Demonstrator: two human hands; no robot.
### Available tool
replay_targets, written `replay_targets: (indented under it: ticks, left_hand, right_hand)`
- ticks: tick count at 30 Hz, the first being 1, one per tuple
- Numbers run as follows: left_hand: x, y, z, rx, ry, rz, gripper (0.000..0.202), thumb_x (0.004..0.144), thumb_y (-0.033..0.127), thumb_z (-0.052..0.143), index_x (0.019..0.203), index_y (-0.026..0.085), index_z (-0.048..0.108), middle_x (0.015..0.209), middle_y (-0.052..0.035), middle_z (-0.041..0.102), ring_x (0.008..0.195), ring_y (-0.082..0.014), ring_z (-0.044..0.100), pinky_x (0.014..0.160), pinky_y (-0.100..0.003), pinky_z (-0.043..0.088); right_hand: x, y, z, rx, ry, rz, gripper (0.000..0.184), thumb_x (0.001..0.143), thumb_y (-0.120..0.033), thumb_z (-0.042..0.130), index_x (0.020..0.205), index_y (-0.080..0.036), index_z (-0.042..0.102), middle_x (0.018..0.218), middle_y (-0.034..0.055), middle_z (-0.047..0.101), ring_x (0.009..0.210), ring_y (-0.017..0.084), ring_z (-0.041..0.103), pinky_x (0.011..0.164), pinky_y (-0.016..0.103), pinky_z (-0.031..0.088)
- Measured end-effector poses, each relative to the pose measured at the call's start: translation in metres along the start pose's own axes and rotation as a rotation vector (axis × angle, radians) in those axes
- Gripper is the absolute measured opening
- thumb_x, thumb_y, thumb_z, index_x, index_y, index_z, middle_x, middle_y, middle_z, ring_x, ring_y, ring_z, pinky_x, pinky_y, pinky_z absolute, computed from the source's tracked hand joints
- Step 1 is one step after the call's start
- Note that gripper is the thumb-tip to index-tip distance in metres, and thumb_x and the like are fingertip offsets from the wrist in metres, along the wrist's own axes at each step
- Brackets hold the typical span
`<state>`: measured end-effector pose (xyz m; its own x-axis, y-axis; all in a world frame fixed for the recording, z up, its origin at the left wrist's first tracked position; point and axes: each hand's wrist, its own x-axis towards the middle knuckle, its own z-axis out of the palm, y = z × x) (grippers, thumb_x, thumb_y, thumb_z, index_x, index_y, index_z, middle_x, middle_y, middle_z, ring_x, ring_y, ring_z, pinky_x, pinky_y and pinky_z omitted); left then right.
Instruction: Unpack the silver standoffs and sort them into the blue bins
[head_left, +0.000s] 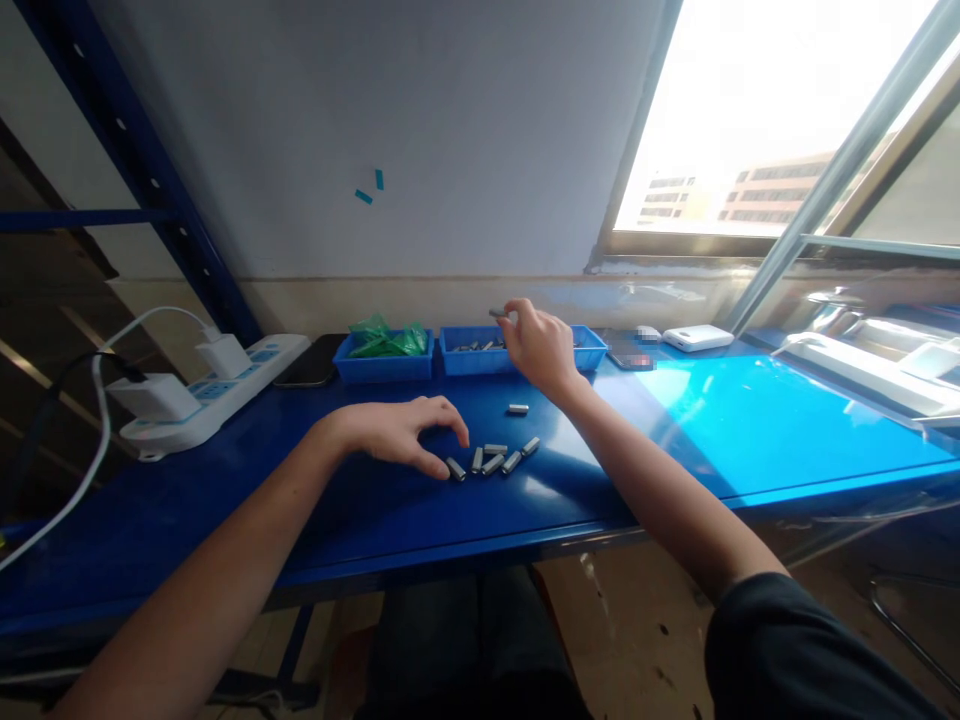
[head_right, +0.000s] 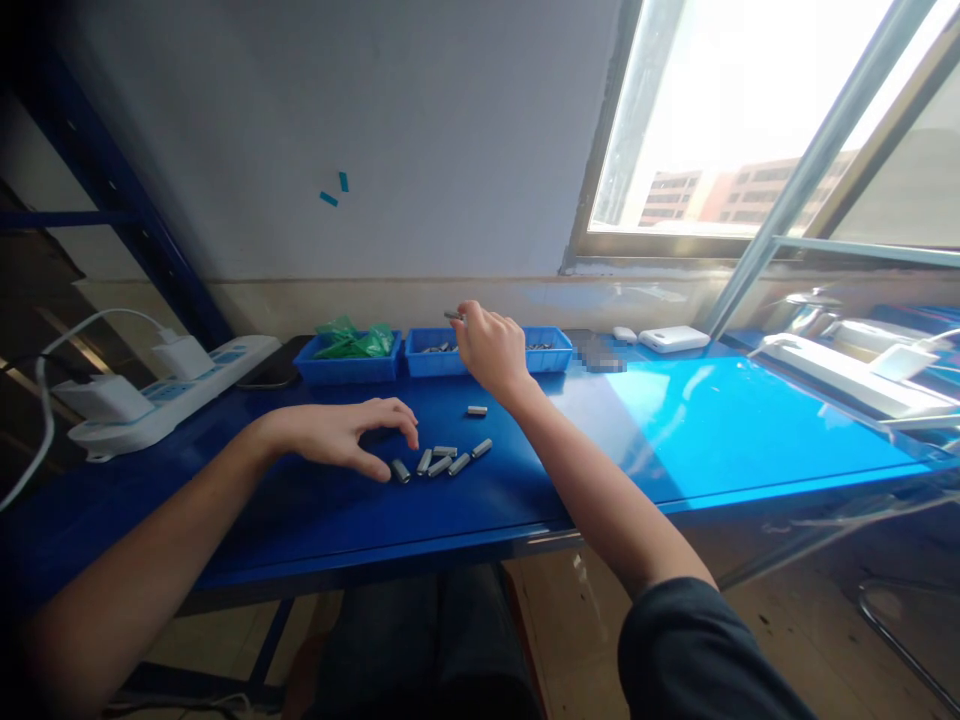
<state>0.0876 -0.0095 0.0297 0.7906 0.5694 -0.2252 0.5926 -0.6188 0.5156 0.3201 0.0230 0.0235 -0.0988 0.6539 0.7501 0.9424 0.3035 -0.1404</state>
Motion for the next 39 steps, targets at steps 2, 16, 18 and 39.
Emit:
replay_targets:
  ticks: [2,16,18,39]
  left_hand:
    - [0.003,0.003,0.004,0.119,-0.004,0.015,0.029,0.070,0.046,0.072,0.094,0.029,0.070,0.125,-0.0023,0.053,0.118,-0.0269,0.045,0.100,-0.036,0.033]
    - [0.017,-0.018,-0.003,-0.106,0.579,-0.038,0.048,0.085,0.060,0.045,0.090,0.016,0.063,0.091,-0.0060,0.067,0.086,-0.0227,0.059,0.078,-0.032,0.043]
    - [0.020,-0.016,0.001,-0.131,0.586,-0.017,0.051,0.088,0.061,0.039,0.091,0.016,0.062,0.091,-0.0065,0.066,0.087,-0.0220,0.059,0.080,-0.032,0.044]
    - [0.022,0.014,0.022,0.179,0.224,0.060,0.031,0.078,0.041,0.064,0.101,0.021,0.066,0.105,-0.0053,0.066,0.097,-0.0242,0.060,0.085,-0.032,0.045]
  right_hand:
    - [0.003,0.011,0.004,-0.078,-0.149,0.053,0.040,0.094,-0.038,0.047,0.126,-0.015,0.047,0.088,0.0107,0.071,0.081,0.027,0.066,0.070,0.031,0.042]
    - [-0.023,-0.027,-0.001,0.239,-0.320,-0.557,0.022,0.094,-0.033,0.049,0.103,-0.019,0.062,0.090,0.0048,0.069,0.084,0.018,0.063,0.072,0.026,0.038]
    - [-0.021,-0.026,-0.003,0.214,-0.240,-0.547,0.024,0.095,-0.034,0.045,0.097,-0.019,0.063,0.087,0.0049,0.069,0.083,0.018,0.063,0.074,0.026,0.038]
    - [-0.018,-0.022,-0.001,0.170,-0.336,-0.169,0.030,0.091,-0.040,0.053,0.113,-0.021,0.061,0.087,0.0032,0.070,0.080,0.019,0.065,0.066,0.026,0.040]
